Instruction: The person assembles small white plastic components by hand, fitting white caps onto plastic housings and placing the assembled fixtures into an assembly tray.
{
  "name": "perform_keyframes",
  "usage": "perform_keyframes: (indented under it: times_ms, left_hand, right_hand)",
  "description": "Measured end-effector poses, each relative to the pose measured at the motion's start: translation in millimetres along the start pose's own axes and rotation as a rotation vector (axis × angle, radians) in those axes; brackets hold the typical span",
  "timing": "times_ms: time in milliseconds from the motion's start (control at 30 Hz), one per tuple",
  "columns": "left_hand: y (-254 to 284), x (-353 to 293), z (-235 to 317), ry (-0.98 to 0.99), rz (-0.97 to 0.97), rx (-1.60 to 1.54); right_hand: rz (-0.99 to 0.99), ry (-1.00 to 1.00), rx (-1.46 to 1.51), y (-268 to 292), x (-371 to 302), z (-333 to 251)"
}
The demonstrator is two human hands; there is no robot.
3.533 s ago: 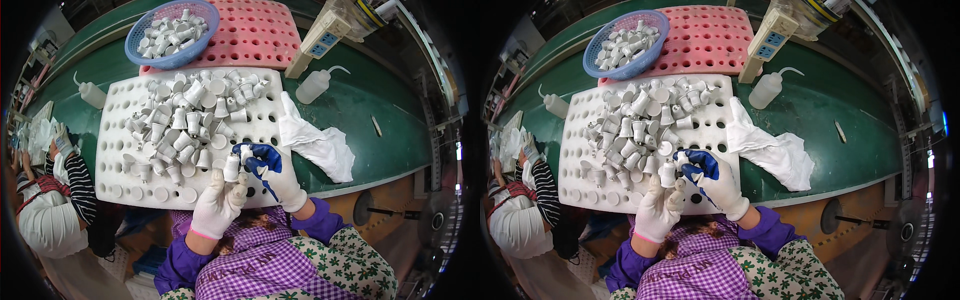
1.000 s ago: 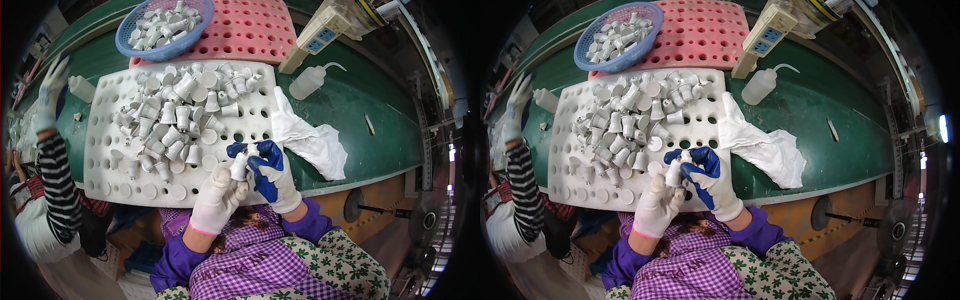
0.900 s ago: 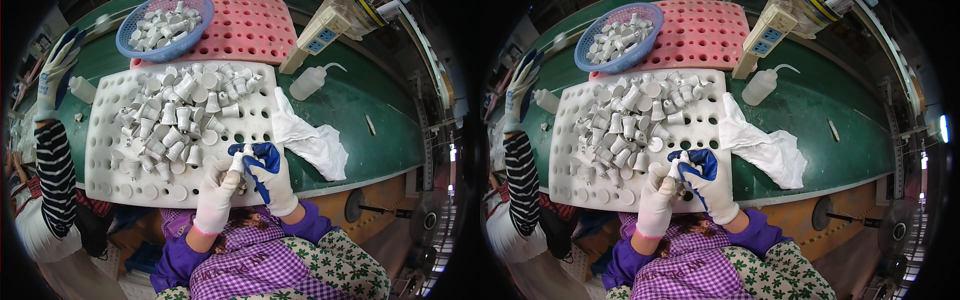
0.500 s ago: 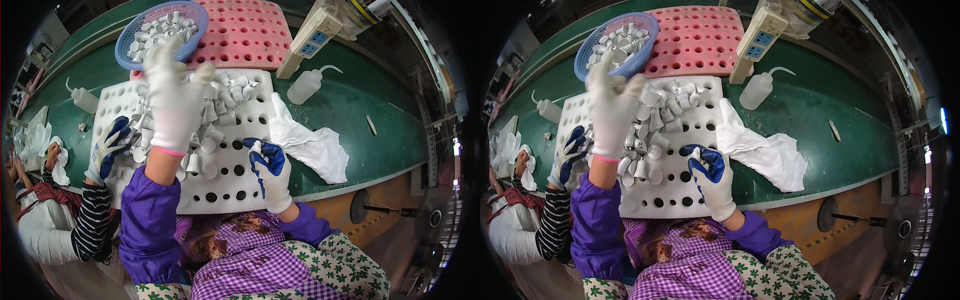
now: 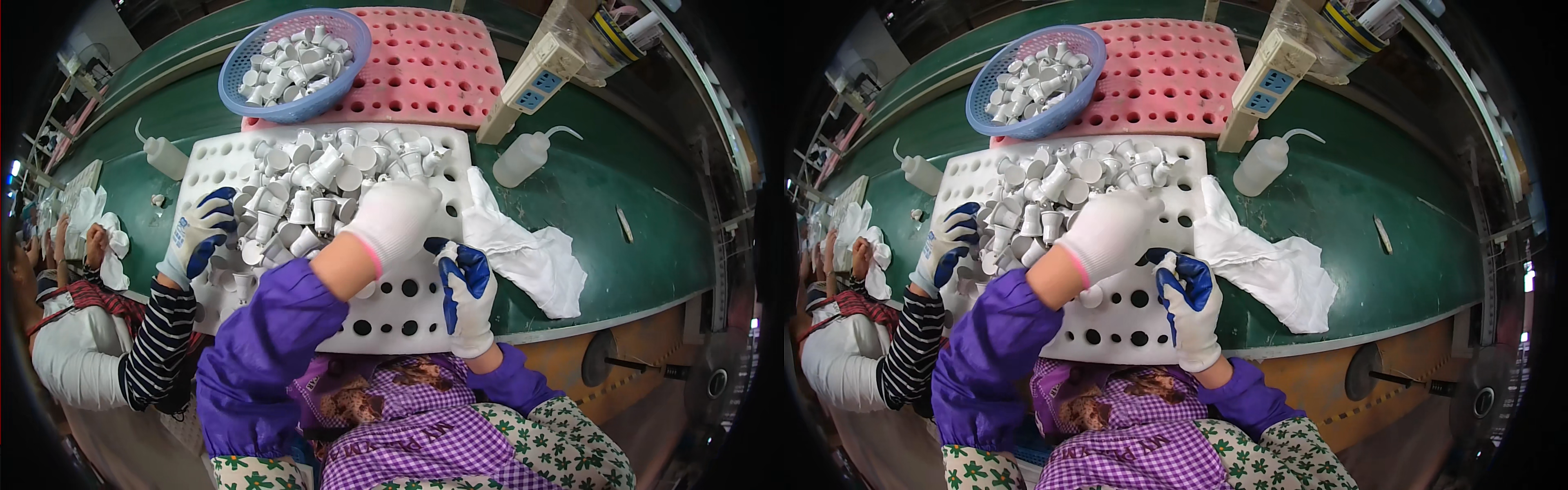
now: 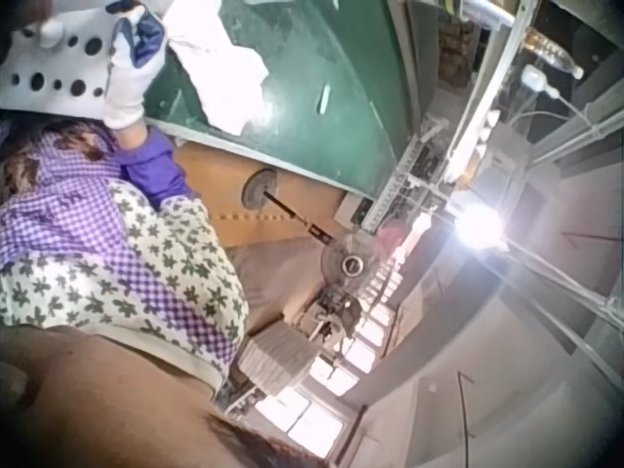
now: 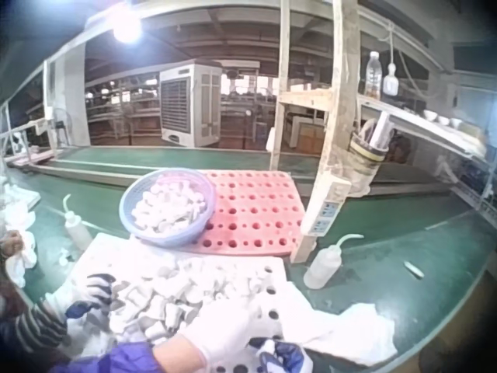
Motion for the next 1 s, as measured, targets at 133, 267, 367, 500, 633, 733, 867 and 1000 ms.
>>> perform_keyframes:
  times_ms: [133, 267, 367, 500, 633, 733, 867, 1000]
  left_hand:
    - [14.6, -38.3, -6.7, 0.144, 0.297, -0.42]
    - [22.5, -79.4, 3.4, 0.602, 0.211, -1.31]
    - [-2.6, -107.0, 11.2, 0.597, 0.179, -1.995]
    - [-17.1, -125.0, 30.2, 0.535, 0.222, -2.457]
    - [-19.2, -126.9, 41.9, 0.571, 0.273, -2.663]
    - [-22.9, -127.4, 48.0, 0.571, 0.283, -2.775]
    - [-26.7, -126.9, 54.7, 0.532, 0.268, -2.885]
    - [-20.6, -121.2, 64.4, 0.615, 0.419, -2.646]
  right_hand:
    - [-0.044, 0.058, -0.084, 4.1, 3.2, -3.1]
    - [-0.045, 0.011, -0.121, 4.7, 3.3, -1.7]
    - [-0.174, 0.041, -0.011, -2.3, 4.9, -0.3]
    - [-0.248, -0.057, 0.025, -0.8, 3.5, -7.6]
    - [-0.339, -0.157, -0.075, -7.9, 0.9, -22.8]
    - [-0.321, -0.096, -0.075, -14.2, -2.0, -23.8]
    - [-0.366, -0.188, -0.06, -4.8, 2.9, -11.3]
    - [-0.371, -0.25, -0.015, -4.7, 1.1, -12.9]
Point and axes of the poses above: each hand's wrist, its own x-axis towards the middle knuckle, its own y-axis out of the back of the hand, z = x × y, the point moved 1 cm from there along x, towards the middle knuckle, and after that the axes turned 1 degree about x, right-handed, at the moved point
